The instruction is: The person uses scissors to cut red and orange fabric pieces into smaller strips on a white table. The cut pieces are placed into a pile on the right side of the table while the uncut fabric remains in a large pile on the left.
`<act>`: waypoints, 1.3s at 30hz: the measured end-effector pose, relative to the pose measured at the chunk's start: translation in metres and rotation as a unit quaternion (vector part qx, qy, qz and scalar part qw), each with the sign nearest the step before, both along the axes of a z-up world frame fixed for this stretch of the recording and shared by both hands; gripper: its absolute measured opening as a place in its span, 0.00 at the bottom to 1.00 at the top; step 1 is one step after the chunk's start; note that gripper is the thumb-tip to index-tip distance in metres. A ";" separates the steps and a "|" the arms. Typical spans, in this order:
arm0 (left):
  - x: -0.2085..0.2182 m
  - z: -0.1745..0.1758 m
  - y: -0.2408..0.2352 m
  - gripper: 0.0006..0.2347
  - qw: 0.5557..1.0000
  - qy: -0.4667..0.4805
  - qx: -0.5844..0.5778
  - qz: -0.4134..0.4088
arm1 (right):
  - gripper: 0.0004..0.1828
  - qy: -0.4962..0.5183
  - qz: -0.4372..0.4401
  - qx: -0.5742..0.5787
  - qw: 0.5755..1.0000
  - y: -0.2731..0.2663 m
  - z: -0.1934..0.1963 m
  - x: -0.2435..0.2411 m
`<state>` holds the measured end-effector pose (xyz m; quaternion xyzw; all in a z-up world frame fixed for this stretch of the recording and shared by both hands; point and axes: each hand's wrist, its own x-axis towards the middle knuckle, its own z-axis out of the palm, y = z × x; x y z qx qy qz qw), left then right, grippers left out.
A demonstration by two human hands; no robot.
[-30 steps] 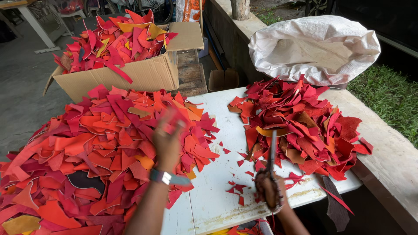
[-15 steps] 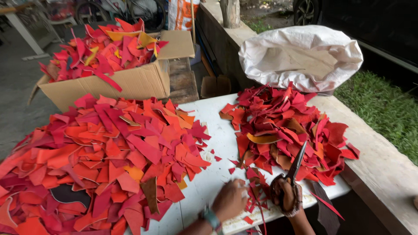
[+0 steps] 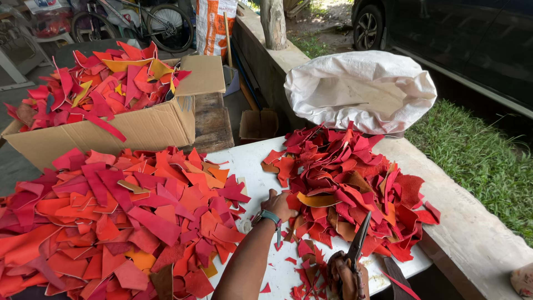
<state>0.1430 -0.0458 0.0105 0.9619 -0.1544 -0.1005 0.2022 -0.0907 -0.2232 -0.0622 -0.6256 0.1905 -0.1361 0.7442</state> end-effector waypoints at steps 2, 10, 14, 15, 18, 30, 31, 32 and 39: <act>-0.005 -0.016 0.004 0.25 0.988 -0.086 -0.128 0.001 | 0.15 0.021 0.000 0.015 1.000 -0.002 -0.011 0.001; -0.069 0.043 0.068 0.14 0.873 -0.064 -0.480 0.048 | 0.15 -0.013 0.022 -0.030 0.999 0.001 -0.021 0.002; -0.114 0.092 0.102 0.11 0.853 -0.024 -0.521 0.011 | 0.14 0.061 0.059 -0.039 0.996 0.033 0.023 -0.002; -0.125 0.099 0.108 0.14 0.841 0.029 -0.540 0.024 | 0.13 0.052 0.084 -0.018 0.995 0.047 0.034 -0.005; -0.149 0.113 0.126 0.22 0.797 -0.009 -0.604 -0.009 | 0.12 0.043 0.174 -0.009 0.984 0.083 0.061 -0.008; -0.196 0.121 0.139 0.21 0.833 -0.013 -0.552 0.032 | 0.12 0.009 0.279 -0.125 0.952 0.162 0.105 -0.022; -0.199 0.123 0.140 0.21 0.836 -0.029 -0.548 0.018 | 0.12 -0.002 0.278 -0.162 0.947 0.160 0.107 -0.022; -0.202 0.124 0.140 0.21 0.838 -0.044 -0.544 0.004 | 0.12 -0.014 0.277 -0.200 0.940 0.159 0.108 -0.021; -0.210 0.120 0.131 0.21 0.829 -0.024 -0.558 0.002 | 0.15 0.129 0.195 -0.143 0.962 0.165 0.095 -0.023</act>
